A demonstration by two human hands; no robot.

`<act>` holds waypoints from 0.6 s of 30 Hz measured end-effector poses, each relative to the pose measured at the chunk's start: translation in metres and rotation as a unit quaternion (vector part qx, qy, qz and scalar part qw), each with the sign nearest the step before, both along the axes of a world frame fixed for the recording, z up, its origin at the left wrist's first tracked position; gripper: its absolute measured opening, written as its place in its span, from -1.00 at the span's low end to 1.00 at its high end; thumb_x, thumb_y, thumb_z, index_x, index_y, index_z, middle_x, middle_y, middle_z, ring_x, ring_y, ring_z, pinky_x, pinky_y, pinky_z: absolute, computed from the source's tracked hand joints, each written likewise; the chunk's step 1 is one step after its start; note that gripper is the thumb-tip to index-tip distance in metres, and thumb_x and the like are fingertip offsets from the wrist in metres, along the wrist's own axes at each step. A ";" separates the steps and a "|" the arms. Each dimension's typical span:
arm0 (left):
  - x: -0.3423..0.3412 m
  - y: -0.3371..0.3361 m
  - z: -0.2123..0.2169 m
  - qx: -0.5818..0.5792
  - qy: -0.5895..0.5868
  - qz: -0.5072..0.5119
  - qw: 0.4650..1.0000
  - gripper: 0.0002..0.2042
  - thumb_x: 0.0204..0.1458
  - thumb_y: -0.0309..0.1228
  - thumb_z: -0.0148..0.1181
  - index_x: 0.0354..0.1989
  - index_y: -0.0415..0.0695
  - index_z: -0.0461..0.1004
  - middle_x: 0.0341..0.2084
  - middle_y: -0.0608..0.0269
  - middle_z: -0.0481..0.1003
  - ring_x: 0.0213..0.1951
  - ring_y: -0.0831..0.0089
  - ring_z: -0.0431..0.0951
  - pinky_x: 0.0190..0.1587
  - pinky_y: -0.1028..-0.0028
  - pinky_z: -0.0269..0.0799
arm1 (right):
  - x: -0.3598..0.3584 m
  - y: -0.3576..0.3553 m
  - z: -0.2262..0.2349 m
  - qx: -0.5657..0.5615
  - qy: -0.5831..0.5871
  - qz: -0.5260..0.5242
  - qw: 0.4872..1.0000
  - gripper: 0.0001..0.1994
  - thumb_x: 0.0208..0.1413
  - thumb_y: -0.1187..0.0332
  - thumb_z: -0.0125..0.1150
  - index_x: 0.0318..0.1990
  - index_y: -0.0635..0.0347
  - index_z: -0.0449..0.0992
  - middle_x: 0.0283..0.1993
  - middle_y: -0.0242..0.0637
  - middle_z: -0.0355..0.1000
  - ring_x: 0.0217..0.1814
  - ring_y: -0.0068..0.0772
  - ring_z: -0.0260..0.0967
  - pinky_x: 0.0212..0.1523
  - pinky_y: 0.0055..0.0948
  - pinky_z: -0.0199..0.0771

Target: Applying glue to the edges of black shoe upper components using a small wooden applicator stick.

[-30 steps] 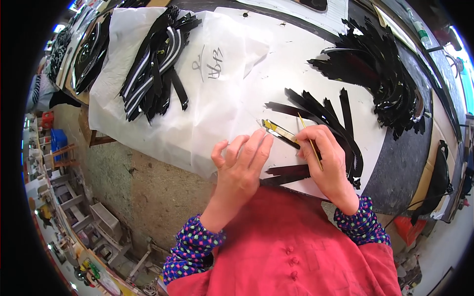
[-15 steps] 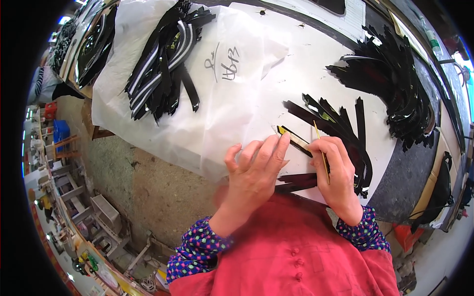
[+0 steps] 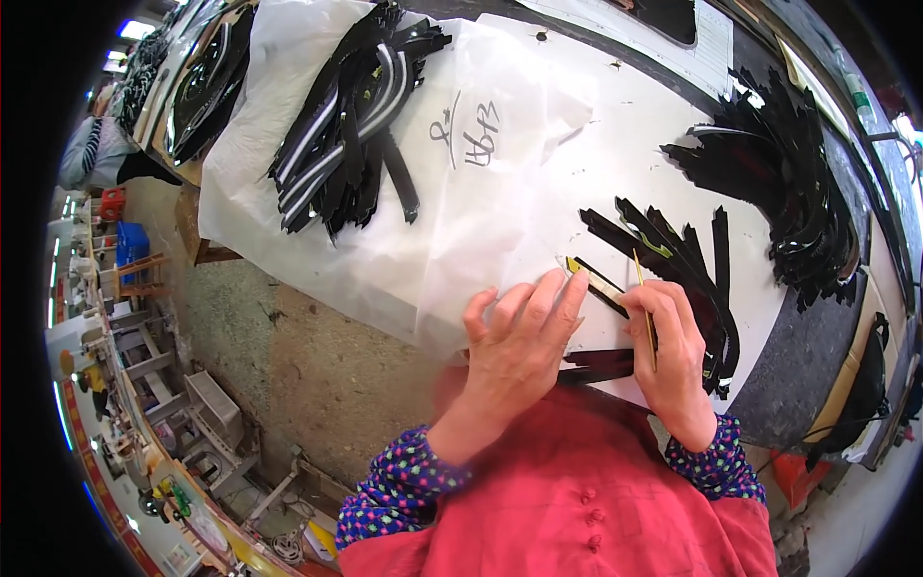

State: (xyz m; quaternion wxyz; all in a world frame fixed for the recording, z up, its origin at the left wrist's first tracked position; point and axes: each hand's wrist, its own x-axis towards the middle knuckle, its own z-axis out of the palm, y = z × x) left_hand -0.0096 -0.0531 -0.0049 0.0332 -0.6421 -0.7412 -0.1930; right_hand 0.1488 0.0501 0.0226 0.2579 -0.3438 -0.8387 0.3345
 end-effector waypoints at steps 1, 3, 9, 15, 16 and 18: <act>0.000 0.000 0.000 0.003 0.010 -0.003 1.000 -0.54 0.15 -0.30 0.25 0.27 0.11 0.48 0.22 0.48 0.37 0.08 0.49 0.32 0.26 0.25 0.02 | 0.000 0.000 0.000 0.000 0.001 -0.001 1.000 -0.72 0.04 0.76 0.14 -0.09 0.33 0.46 -0.13 -0.05 0.41 -0.15 -0.01 0.46 -0.16 -0.23 0.51; 0.000 0.001 0.000 0.006 0.019 -0.008 1.000 -0.54 0.14 -0.33 0.25 0.26 0.10 0.48 0.24 0.49 0.38 0.06 0.50 0.33 0.25 0.26 0.02 | 0.000 0.001 0.001 0.004 0.001 0.002 1.000 -0.74 0.06 0.75 0.15 -0.10 0.33 0.46 -0.13 -0.05 0.41 -0.16 0.00 0.46 -0.17 -0.23 0.51; 0.000 0.001 -0.002 -0.006 0.043 -0.008 0.999 -0.51 0.08 -0.35 0.16 0.26 0.08 0.45 0.29 0.55 0.36 0.05 0.53 0.34 0.27 0.22 0.03 | -0.001 0.004 0.003 0.030 0.004 0.018 0.999 -0.77 0.09 0.73 0.17 -0.10 0.32 0.46 -0.15 -0.04 0.41 -0.17 0.03 0.47 -0.18 -0.20 0.51; 0.000 0.002 -0.001 -0.007 0.054 -0.009 0.998 -0.51 0.09 -0.35 0.15 0.26 0.08 0.45 0.28 0.56 0.37 0.04 0.54 0.35 0.26 0.21 0.04 | 0.000 0.004 0.000 0.042 0.011 0.018 0.999 -0.72 0.03 0.75 0.18 -0.09 0.32 0.48 -0.15 -0.06 0.43 -0.19 0.00 0.49 -0.21 -0.22 0.54; 0.000 0.002 -0.002 -0.006 0.056 -0.006 0.998 -0.51 0.09 -0.35 0.15 0.26 0.09 0.45 0.28 0.56 0.37 0.04 0.54 0.35 0.26 0.22 0.04 | 0.000 0.004 0.001 0.042 0.009 0.015 0.999 -0.72 0.03 0.75 0.18 -0.09 0.32 0.48 -0.15 -0.06 0.43 -0.19 0.00 0.49 -0.21 -0.22 0.54; 0.001 0.002 -0.002 -0.006 0.057 -0.005 0.998 -0.52 0.09 -0.35 0.15 0.26 0.09 0.45 0.27 0.57 0.37 0.04 0.54 0.35 0.26 0.22 0.04 | 0.000 0.004 0.001 0.045 0.019 0.020 0.999 -0.69 -0.02 0.76 0.18 -0.10 0.30 0.49 -0.14 -0.09 0.44 -0.21 -0.02 0.50 -0.23 -0.22 0.55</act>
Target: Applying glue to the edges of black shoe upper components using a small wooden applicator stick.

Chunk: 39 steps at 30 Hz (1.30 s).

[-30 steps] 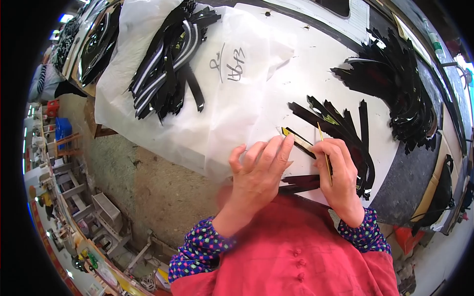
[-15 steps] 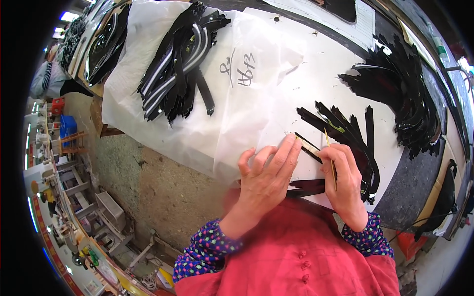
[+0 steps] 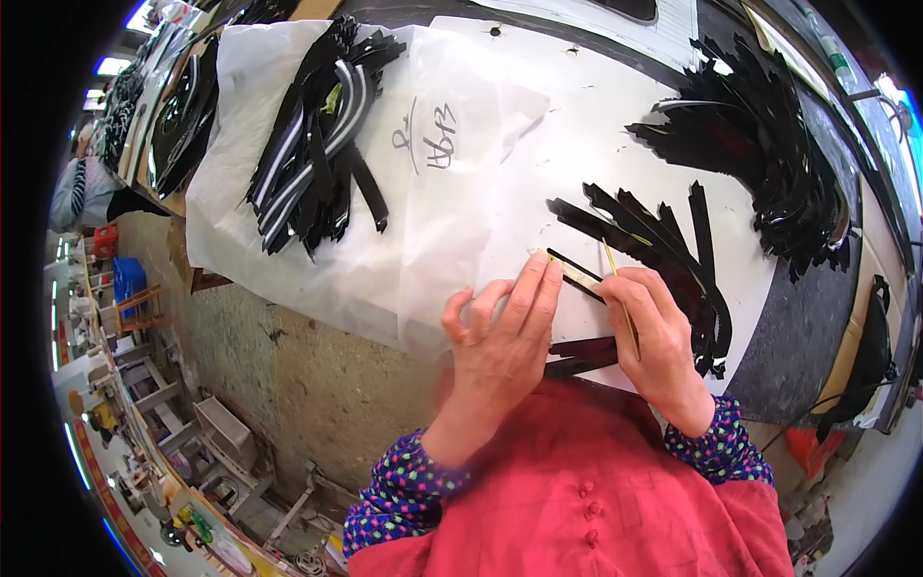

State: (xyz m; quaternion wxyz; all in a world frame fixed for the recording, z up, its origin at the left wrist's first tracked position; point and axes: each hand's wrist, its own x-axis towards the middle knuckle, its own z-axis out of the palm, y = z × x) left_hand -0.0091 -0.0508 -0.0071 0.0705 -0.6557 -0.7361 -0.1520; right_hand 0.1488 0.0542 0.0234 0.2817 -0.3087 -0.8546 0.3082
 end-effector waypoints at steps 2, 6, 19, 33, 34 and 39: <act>0.000 0.000 0.000 -0.001 -0.001 0.004 1.000 -0.52 0.09 -0.34 0.15 0.25 0.10 0.45 0.27 0.58 0.37 0.04 0.55 0.35 0.26 0.22 0.04 | 0.001 -0.001 -0.002 0.004 -0.003 -0.001 1.000 -0.68 -0.03 0.76 0.18 -0.10 0.29 0.49 -0.14 -0.10 0.44 -0.21 -0.02 0.50 -0.24 -0.22 0.56; 0.000 0.000 0.000 -0.003 -0.011 0.003 1.000 -0.51 0.07 -0.36 0.17 0.25 0.12 0.45 0.28 0.58 0.37 0.04 0.55 0.35 0.27 0.23 0.03 | 0.001 -0.001 -0.002 0.012 -0.006 0.000 1.000 -0.67 -0.04 0.76 0.19 -0.10 0.28 0.49 -0.15 -0.11 0.43 -0.22 -0.03 0.50 -0.25 -0.22 0.56; -0.001 0.001 0.009 -0.031 -0.018 -0.012 0.999 -0.42 0.00 -0.40 0.28 0.26 0.40 0.46 0.28 0.55 0.35 0.07 0.51 0.32 0.22 0.26 0.05 | 0.000 0.000 0.005 0.008 -0.018 -0.002 1.000 -0.69 -0.02 0.76 0.17 -0.10 0.29 0.49 -0.19 -0.12 0.43 -0.24 -0.06 0.51 -0.26 -0.24 0.57; -0.002 0.002 0.005 0.003 -0.030 -0.019 0.999 -0.38 -0.02 -0.47 0.25 0.28 0.35 0.46 0.30 0.52 0.34 0.04 0.42 0.33 0.15 0.24 0.12 | -0.011 0.018 0.010 -0.243 0.107 -0.017 0.964 -0.85 0.40 0.42 0.07 -0.06 0.30 0.51 -0.39 -0.34 0.44 -0.43 -0.63 0.38 -0.39 -0.61 0.42; -0.003 0.002 0.004 0.006 -0.018 -0.020 1.000 -0.41 -0.02 -0.42 0.27 0.27 0.34 0.46 0.28 0.51 0.35 0.04 0.44 0.34 0.17 0.22 0.12 | -0.015 0.020 0.002 -0.288 0.133 -0.007 0.948 -0.84 0.42 0.40 0.05 -0.08 0.30 0.51 -0.41 -0.36 0.43 -0.43 -0.64 0.37 -0.40 -0.59 0.42; -0.003 0.000 0.001 0.019 -0.006 -0.006 1.000 -0.46 -0.02 -0.36 0.28 0.22 0.32 0.48 0.25 0.51 0.36 0.03 0.46 0.35 0.19 0.20 0.13 | -0.026 0.016 -0.004 -0.235 0.064 0.016 0.970 -0.82 0.43 0.36 0.04 -0.14 0.28 0.51 -0.48 -0.35 0.40 -0.50 -0.57 0.37 -0.43 -0.54 0.41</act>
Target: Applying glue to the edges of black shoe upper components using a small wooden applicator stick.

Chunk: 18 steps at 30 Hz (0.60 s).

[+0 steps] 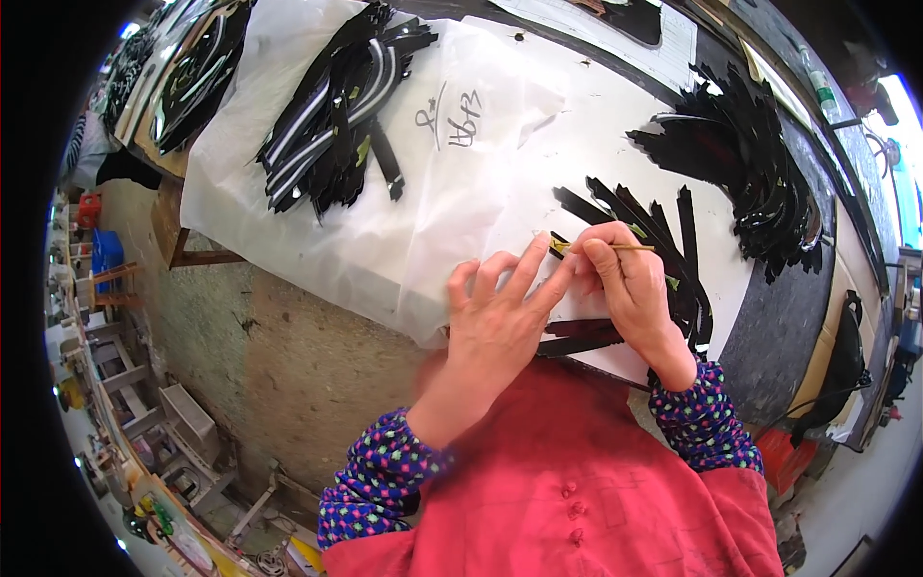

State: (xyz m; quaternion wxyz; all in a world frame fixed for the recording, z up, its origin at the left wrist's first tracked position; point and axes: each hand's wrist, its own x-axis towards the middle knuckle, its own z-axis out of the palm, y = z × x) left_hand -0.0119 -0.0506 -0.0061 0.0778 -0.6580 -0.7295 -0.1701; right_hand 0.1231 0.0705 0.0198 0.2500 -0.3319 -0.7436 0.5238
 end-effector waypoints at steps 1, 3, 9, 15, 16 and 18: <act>0.000 0.000 0.000 0.000 -0.005 -0.002 1.000 -0.48 -0.03 -0.36 0.28 0.19 0.31 0.49 0.25 0.52 0.36 0.04 0.46 0.35 0.19 0.19 0.13 | -0.001 -0.002 0.002 0.018 -0.006 -0.004 1.000 -0.83 0.43 0.37 0.04 -0.14 0.28 0.51 -0.46 -0.31 0.42 -0.50 -0.53 0.38 -0.44 -0.53 0.42; 0.000 0.000 -0.002 0.000 -0.011 -0.003 1.000 -0.50 -0.03 -0.35 0.28 0.17 0.30 0.50 0.26 0.52 0.36 0.04 0.46 0.35 0.19 0.18 0.13 | -0.004 -0.004 -0.001 0.044 0.004 -0.004 0.999 -0.84 0.42 0.39 0.04 -0.14 0.29 0.50 -0.43 -0.30 0.43 -0.50 -0.51 0.40 -0.43 -0.52 0.43; 0.001 0.000 -0.006 0.018 -0.017 0.000 1.000 -0.53 -0.03 -0.36 0.26 0.13 0.29 0.52 0.26 0.52 0.36 0.05 0.45 0.35 0.20 0.17 0.13 | -0.001 -0.003 -0.005 0.106 -0.006 0.012 0.994 -0.87 0.39 0.42 0.07 -0.16 0.31 0.49 -0.35 -0.26 0.45 -0.47 -0.43 0.43 -0.41 -0.47 0.47; 0.002 0.001 -0.005 0.018 -0.007 0.001 1.000 -0.53 -0.03 -0.36 0.26 0.13 0.30 0.52 0.25 0.52 0.36 0.06 0.46 0.35 0.20 0.18 0.14 | -0.002 -0.001 -0.002 0.100 -0.006 0.006 0.995 -0.86 0.40 0.41 0.06 -0.17 0.30 0.48 -0.34 -0.25 0.44 -0.47 -0.43 0.42 -0.43 -0.46 0.44; 0.002 0.000 -0.005 0.017 -0.008 0.000 1.000 -0.52 -0.03 -0.36 0.26 0.14 0.30 0.52 0.25 0.53 0.36 0.05 0.46 0.34 0.19 0.18 0.14 | -0.001 -0.001 0.001 0.090 -0.017 0.020 0.996 -0.85 0.41 0.40 0.05 -0.15 0.31 0.48 -0.34 -0.24 0.44 -0.48 -0.42 0.41 -0.44 -0.46 0.43; 0.002 0.000 -0.006 0.018 -0.010 -0.002 1.000 -0.52 -0.03 -0.36 0.26 0.14 0.31 0.52 0.25 0.54 0.36 0.05 0.46 0.34 0.19 0.19 0.14 | 0.003 -0.003 0.004 0.079 -0.028 -0.002 0.996 -0.89 0.37 0.44 0.10 -0.14 0.30 0.48 -0.33 -0.23 0.45 -0.43 -0.39 0.43 -0.40 -0.43 0.45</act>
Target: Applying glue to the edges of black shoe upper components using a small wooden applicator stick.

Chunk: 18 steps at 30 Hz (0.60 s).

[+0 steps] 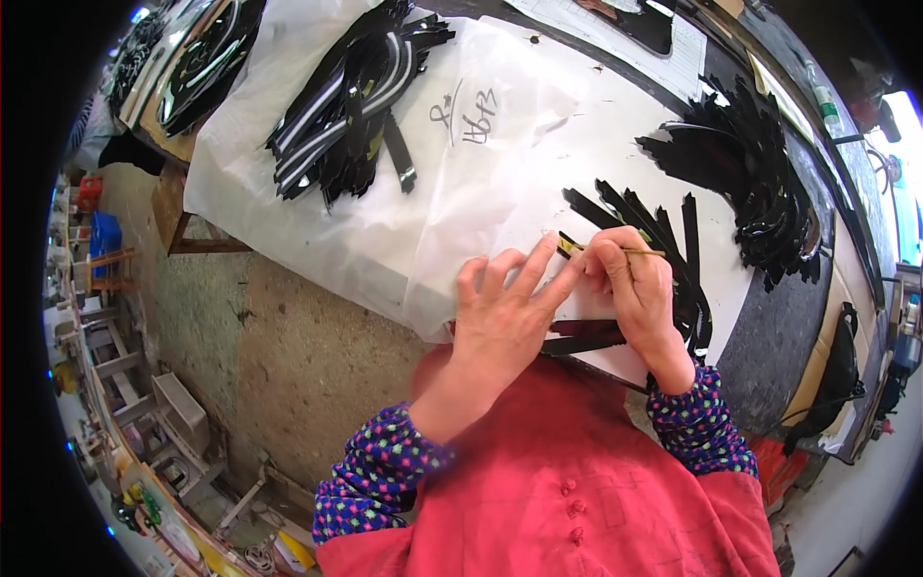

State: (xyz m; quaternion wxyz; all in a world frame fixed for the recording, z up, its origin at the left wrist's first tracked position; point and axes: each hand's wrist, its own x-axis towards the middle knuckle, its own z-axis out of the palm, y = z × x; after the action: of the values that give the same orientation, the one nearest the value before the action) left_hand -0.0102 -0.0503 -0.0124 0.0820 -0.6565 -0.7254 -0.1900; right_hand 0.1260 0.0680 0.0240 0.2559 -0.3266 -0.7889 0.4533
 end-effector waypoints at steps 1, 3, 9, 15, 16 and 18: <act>0.000 0.000 -0.001 0.008 0.000 0.002 1.000 -0.51 -0.03 -0.37 0.27 0.15 0.32 0.52 0.24 0.55 0.36 0.05 0.47 0.34 0.19 0.19 0.14 | 0.003 -0.001 0.001 -0.011 -0.009 -0.022 1.000 -0.92 0.33 0.47 0.14 -0.13 0.29 0.48 -0.31 -0.22 0.45 -0.38 -0.36 0.44 -0.36 -0.41 0.46; -0.002 0.000 -0.001 0.017 -0.001 0.003 1.000 -0.50 -0.03 -0.37 0.27 0.15 0.33 0.52 0.23 0.55 0.36 0.05 0.47 0.34 0.18 0.19 0.14 | 0.009 -0.006 -0.003 0.082 -0.023 -0.027 0.996 -0.91 0.26 0.52 0.19 -0.12 0.28 0.49 -0.28 -0.21 0.47 -0.31 -0.30 0.45 -0.30 -0.36 0.47; -0.008 0.003 0.010 -0.002 -0.068 -0.016 0.998 -0.52 0.01 -0.41 0.29 0.16 0.28 0.53 0.19 0.47 0.36 0.07 0.41 0.34 0.15 0.23 0.13 | 0.015 -0.006 -0.013 0.223 -0.031 -0.024 0.974 -0.79 0.05 0.64 0.29 -0.16 0.26 0.47 -0.22 -0.18 0.47 -0.17 -0.08 0.41 -0.15 -0.23 0.45; 0.000 -0.013 0.029 -0.003 -0.252 -0.033 0.967 -0.78 0.05 -0.41 0.35 -0.12 -0.04 0.56 -0.11 0.30 0.45 -0.08 0.28 0.42 -0.02 0.28 0.26 | 0.013 -0.005 -0.021 0.234 -0.026 -0.068 0.970 -0.79 0.05 0.66 0.27 -0.17 0.26 0.47 -0.24 -0.18 0.45 -0.18 -0.08 0.40 -0.15 -0.22 0.43; 0.004 -0.019 0.029 -0.031 -0.264 -0.046 0.963 -0.82 0.07 -0.38 0.33 -0.16 -0.04 0.53 -0.18 0.31 0.45 -0.09 0.29 0.42 -0.05 0.27 0.26 | 0.013 -0.005 -0.021 0.249 -0.031 -0.077 0.965 -0.79 0.05 0.66 0.27 -0.17 0.26 0.47 -0.25 -0.19 0.44 -0.19 -0.08 0.39 -0.15 -0.22 0.43; 0.013 -0.020 0.030 -0.043 -0.262 -0.036 0.963 -0.85 0.06 -0.40 0.32 -0.22 -0.05 0.50 -0.25 0.33 0.44 -0.12 0.30 0.42 -0.07 0.28 0.27 | 0.013 -0.003 -0.022 0.265 -0.029 -0.088 0.960 -0.79 0.05 0.66 0.26 -0.18 0.25 0.47 -0.25 -0.19 0.44 -0.20 -0.08 0.39 -0.16 -0.22 0.43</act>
State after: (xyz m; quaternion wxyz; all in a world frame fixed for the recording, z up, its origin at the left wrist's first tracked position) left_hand 0.0032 -0.0699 0.0173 -0.1463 -0.6126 -0.7047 -0.3268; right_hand 0.1390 0.0648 0.0020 0.3495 -0.3280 -0.8559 0.1941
